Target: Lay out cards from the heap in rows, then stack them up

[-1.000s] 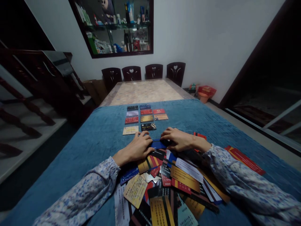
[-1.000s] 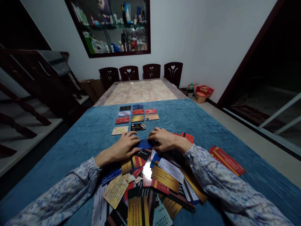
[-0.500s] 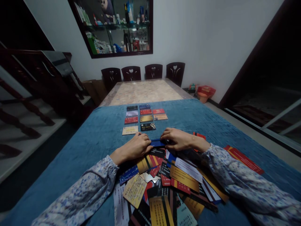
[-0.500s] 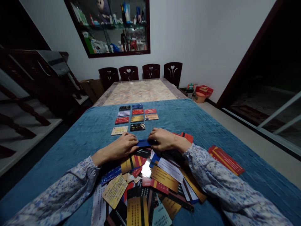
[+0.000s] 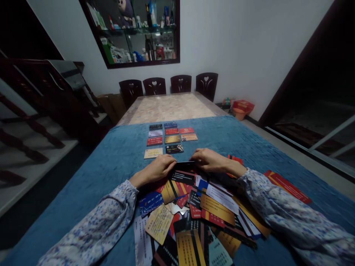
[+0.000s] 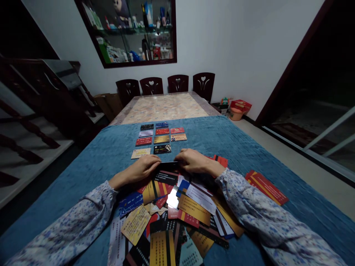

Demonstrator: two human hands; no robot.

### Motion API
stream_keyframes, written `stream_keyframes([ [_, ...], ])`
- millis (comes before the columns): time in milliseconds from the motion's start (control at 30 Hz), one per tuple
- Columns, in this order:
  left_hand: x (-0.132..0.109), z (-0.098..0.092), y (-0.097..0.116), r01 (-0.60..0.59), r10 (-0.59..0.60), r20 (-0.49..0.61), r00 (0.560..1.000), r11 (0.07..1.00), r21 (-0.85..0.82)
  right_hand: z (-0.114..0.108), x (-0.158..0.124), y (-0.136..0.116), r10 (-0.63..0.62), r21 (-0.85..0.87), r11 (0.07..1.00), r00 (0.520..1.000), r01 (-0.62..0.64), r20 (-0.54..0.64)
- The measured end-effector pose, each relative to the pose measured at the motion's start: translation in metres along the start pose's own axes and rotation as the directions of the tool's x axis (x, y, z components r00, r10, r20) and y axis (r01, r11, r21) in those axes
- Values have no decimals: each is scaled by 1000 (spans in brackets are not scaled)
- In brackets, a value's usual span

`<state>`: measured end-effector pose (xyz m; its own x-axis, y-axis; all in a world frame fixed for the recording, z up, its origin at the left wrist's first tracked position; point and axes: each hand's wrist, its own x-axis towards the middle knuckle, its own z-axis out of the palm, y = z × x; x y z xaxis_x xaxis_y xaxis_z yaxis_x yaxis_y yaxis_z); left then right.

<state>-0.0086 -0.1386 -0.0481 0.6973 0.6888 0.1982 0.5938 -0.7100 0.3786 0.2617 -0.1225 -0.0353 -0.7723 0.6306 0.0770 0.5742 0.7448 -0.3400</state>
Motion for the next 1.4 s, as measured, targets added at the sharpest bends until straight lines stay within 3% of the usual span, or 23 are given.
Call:
stream_keyframes([
  [467, 1, 8, -5, -4, 8, -106, 994, 999, 38, 10, 3, 1, 111, -8, 994, 992, -112, -56],
  [700, 1, 7, -6, 25, -20, -103, 994, 999, 45, 16, 6, 6, 169, -31, 985, 981, -172, -91],
  [867, 0, 9, -9, 32, -26, -122, 992, 998, 51, 14, 6, 11, 168, 43, 986, 960, -163, -223],
  [1133, 0, 11, -8, -25, 33, -85, 996, 994, 103, 16, 6, 2, 109, 222, 975, 899, -13, -424],
  [1400, 0, 11, -7, -12, 25, -140, 990, 996, 93, 19, 8, 0, -36, -93, 995, 841, -18, -540],
])
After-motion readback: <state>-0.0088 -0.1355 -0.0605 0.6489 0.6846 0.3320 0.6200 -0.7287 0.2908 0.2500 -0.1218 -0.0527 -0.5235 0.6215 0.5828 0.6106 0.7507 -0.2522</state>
